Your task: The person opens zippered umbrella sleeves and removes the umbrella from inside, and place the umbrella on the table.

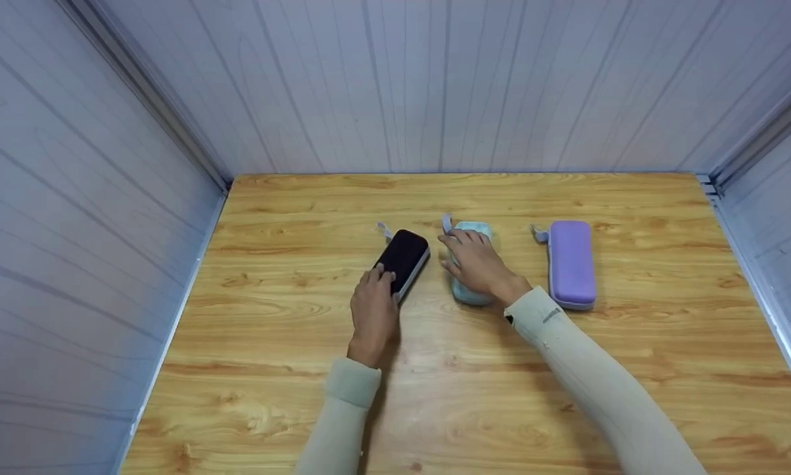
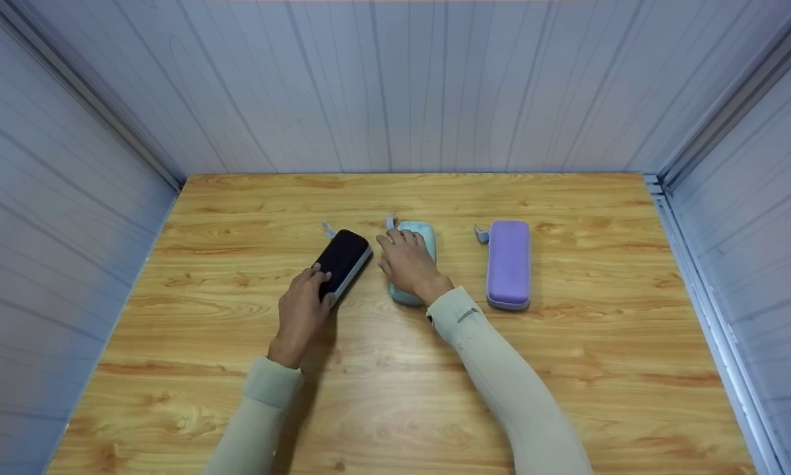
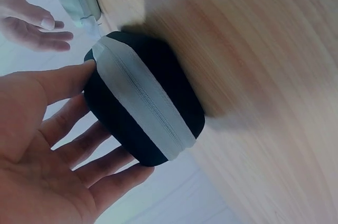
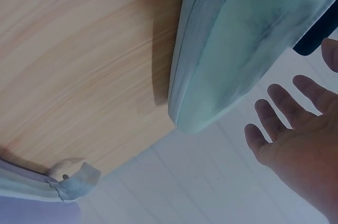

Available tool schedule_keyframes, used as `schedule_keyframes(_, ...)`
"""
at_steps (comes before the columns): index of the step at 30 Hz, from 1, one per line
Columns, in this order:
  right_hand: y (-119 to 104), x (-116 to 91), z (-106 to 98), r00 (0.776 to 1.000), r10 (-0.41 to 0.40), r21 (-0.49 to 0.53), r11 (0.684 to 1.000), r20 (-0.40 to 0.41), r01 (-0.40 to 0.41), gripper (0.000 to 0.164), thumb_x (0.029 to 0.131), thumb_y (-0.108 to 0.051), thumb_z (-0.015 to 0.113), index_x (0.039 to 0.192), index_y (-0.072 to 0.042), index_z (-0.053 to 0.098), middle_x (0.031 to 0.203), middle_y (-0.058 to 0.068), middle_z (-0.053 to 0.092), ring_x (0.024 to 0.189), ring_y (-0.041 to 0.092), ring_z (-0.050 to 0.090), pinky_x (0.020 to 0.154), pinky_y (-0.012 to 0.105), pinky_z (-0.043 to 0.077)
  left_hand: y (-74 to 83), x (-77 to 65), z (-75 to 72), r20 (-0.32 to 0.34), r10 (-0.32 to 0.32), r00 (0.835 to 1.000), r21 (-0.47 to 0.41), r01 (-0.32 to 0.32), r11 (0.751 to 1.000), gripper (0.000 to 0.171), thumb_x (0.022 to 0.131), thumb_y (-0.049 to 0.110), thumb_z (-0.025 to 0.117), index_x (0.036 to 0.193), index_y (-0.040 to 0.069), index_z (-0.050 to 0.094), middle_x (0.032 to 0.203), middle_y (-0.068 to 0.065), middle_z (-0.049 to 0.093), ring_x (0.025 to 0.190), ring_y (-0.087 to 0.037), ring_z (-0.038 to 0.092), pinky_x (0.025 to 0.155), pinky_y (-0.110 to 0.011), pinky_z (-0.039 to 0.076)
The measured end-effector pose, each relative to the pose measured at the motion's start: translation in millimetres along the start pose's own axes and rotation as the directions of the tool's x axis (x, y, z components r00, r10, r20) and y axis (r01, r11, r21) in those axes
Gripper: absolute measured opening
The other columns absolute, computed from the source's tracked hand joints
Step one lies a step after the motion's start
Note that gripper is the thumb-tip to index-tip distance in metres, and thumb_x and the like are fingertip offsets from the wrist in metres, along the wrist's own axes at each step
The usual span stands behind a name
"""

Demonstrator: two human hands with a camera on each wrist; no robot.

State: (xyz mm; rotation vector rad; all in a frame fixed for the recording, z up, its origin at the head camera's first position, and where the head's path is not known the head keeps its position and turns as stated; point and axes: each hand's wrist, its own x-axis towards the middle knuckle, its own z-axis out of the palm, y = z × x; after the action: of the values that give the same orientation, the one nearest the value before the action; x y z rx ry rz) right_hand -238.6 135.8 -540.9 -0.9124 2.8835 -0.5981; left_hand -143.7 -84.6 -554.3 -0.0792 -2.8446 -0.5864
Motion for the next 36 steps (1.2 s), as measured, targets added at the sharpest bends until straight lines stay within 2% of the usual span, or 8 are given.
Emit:
schedule_keyframes(4, -1, 2, 2, 1.000, -0.012, -0.006, 1.000, -0.003, 0.012, 0.050, 0.108, -0.022, 0.063, 0.151, 0.001, 0.053, 0.152, 0.024, 0.051, 0.142, 0.045, 0.046, 0.119, 0.062, 0.033, 0.8, 0.5, 2.1, -0.023, 0.034, 0.999, 0.028, -0.033, 0.999, 0.028, 0.090, 0.002, 0.081, 0.117, 0.000, 0.073, 0.137, -0.023, 0.066, 0.123, -0.042, 0.064, 0.098, -0.053, 0.056)
schedule_keyframes(7, 0, 3, 2, 1.000, -0.017, -0.003, 1.000, -0.006, 0.017, 0.050, 0.108, -0.022, 0.063, 0.151, 0.001, 0.053, 0.153, 0.024, 0.051, 0.142, 0.045, 0.046, 0.119, 0.062, 0.033, 0.2, 0.5, 2.7, -0.028, 0.054, 0.998, 0.056, -0.053, 0.997, 0.030, 0.091, -0.004, 0.078, 0.119, 0.000, 0.070, 0.134, -0.024, 0.067, 0.121, -0.043, 0.064, 0.097, -0.055, 0.057)
schedule_keyframes(13, 1, 3, 1, 1.000, -0.025, -0.011, 1.000, -0.007, 0.025, 0.049, 0.108, -0.020, 0.062, 0.151, 0.001, 0.053, 0.153, 0.023, 0.051, 0.142, 0.045, 0.046, 0.119, 0.062, 0.033, 0.3, 0.1, -0.6, 0.030, 0.054, 0.998, 0.088, -0.056, 0.995, 0.042, 0.093, -0.007, 0.073, 0.134, 0.002, 0.069, 0.137, -0.023, 0.064, 0.125, -0.042, 0.061, 0.101, -0.056, 0.054)
schedule_keyframes(19, 0, 6, 1, 1.000, -0.023, -0.026, 0.999, 0.003, 0.023, 0.047, 0.107, -0.015, 0.063, 0.150, 0.001, 0.054, 0.152, 0.023, 0.052, 0.141, 0.044, 0.047, 0.119, 0.061, 0.034, -1.3, 0.7, -3.7, 0.064, 0.032, 0.997, 0.037, -0.035, 0.999, 0.044, 0.093, -0.007, 0.071, 0.136, 0.002, 0.070, 0.140, -0.023, 0.063, 0.128, -0.043, 0.059, 0.105, -0.057, 0.052)
schedule_keyframes(27, -1, 9, 2, 1.000, -0.014, -0.025, 1.000, 0.023, 0.014, 0.045, 0.107, -0.012, 0.062, 0.150, 0.001, 0.055, 0.152, 0.022, 0.052, 0.141, 0.042, 0.047, 0.120, 0.058, 0.033, -2.4, 3.2, 1.1, 0.083, 0.015, 0.996, -0.018, -0.014, 1.000, 0.039, 0.099, 0.006, 0.073, 0.137, 0.001, 0.069, 0.143, -0.023, 0.061, 0.133, -0.046, 0.056, 0.107, -0.064, 0.047)
schedule_keyframes(36, -1, 10, 0, 0.999, -0.045, -0.025, 0.999, 0.026, 0.046, 0.044, 0.107, -0.010, 0.061, 0.149, 0.001, 0.055, 0.150, 0.021, 0.054, 0.140, 0.042, 0.048, 0.119, 0.058, 0.034, -2.7, 4.2, -3.0, 0.066, 0.044, 0.997, -0.043, -0.041, 0.998, 0.034, 0.098, -0.010, 0.064, 0.129, -0.001, 0.073, 0.133, -0.021, 0.065, 0.125, -0.043, 0.059, 0.102, -0.064, 0.050)
